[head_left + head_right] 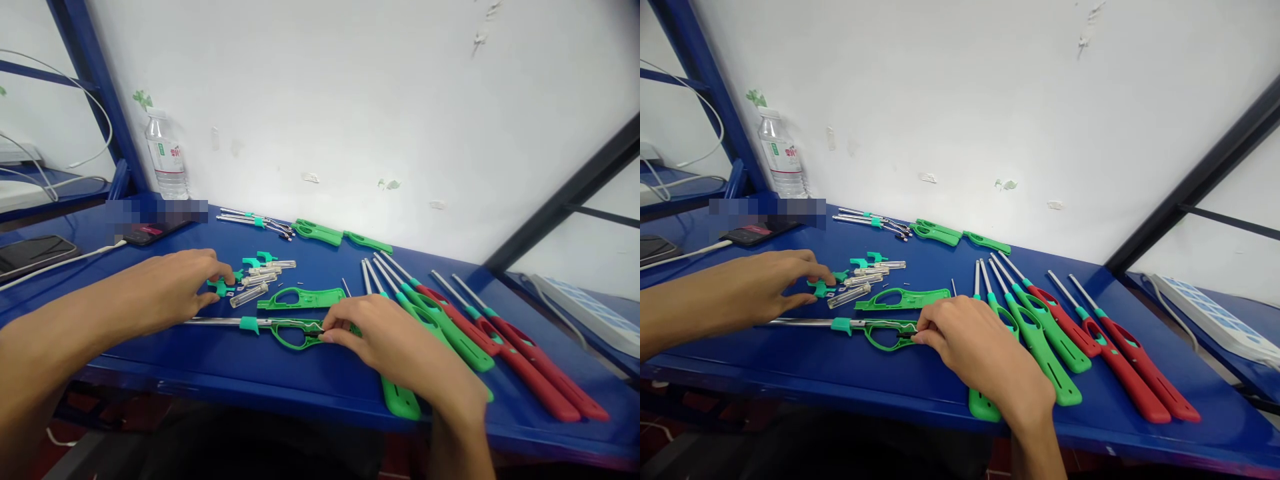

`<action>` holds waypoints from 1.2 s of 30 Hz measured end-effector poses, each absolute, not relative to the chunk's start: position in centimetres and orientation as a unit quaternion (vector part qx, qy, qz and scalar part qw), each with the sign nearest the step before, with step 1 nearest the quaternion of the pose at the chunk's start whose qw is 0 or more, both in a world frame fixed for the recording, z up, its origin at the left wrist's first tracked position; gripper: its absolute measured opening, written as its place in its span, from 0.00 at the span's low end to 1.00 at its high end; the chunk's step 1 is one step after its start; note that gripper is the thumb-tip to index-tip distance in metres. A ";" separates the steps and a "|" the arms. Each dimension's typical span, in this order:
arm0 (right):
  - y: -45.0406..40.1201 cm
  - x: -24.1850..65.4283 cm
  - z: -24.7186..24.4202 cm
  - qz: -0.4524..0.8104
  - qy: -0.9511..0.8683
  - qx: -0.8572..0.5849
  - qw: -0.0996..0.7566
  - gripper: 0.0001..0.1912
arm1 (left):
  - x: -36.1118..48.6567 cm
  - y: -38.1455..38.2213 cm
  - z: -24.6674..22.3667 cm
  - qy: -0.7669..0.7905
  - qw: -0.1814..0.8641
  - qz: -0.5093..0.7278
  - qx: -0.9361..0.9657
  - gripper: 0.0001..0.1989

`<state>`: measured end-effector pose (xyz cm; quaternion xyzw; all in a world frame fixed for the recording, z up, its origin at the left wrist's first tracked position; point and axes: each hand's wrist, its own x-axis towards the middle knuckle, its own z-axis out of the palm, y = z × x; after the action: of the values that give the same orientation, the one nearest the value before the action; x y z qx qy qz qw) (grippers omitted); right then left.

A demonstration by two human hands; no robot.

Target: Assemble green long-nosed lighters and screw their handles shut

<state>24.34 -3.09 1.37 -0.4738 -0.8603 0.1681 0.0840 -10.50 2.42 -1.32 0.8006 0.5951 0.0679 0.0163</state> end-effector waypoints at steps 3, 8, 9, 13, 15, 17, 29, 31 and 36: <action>-3.2 24.4 1.4 0.167 -0.861 -0.473 0.084 0.07 | -10.1 1.5 -0.6 0.572 0.005 0.053 0.818 0.18; -3.1 24.3 1.3 0.167 -0.862 -0.470 0.087 0.07 | -10.3 1.4 -0.4 0.569 0.013 0.065 0.820 0.21; -3.1 24.3 1.3 0.167 -0.862 -0.470 0.086 0.07 | -10.5 1.6 -0.5 0.571 0.014 0.066 0.818 0.21; -3.2 24.2 1.4 0.167 -0.861 -0.473 0.083 0.06 | -10.8 2.4 -0.9 0.584 0.010 0.067 0.809 0.22; -3.2 24.2 1.4 0.167 -0.859 -0.476 0.082 0.07 | -10.8 2.4 -0.8 0.590 0.012 0.065 0.805 0.22; -3.2 24.2 1.5 0.167 -0.859 -0.477 0.083 0.07 | -10.7 2.2 -0.6 0.590 0.019 0.068 0.804 0.21; -3.1 24.3 1.3 0.165 -0.862 -0.472 0.087 0.07 | -10.3 1.4 0.7 0.593 0.045 0.061 0.801 0.17; -3.1 24.3 1.3 0.166 -0.862 -0.472 0.086 0.07 | -10.4 1.6 0.4 0.592 0.036 0.066 0.803 0.15; -3.0 24.4 1.3 0.166 -0.862 -0.471 0.088 0.07 | -10.9 1.9 0.3 0.590 0.015 0.070 0.805 0.12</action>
<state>24.39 -3.04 1.29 -0.4705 -0.8621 0.1661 0.0880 -10.87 1.88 0.32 0.8046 0.5895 0.0701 0.0154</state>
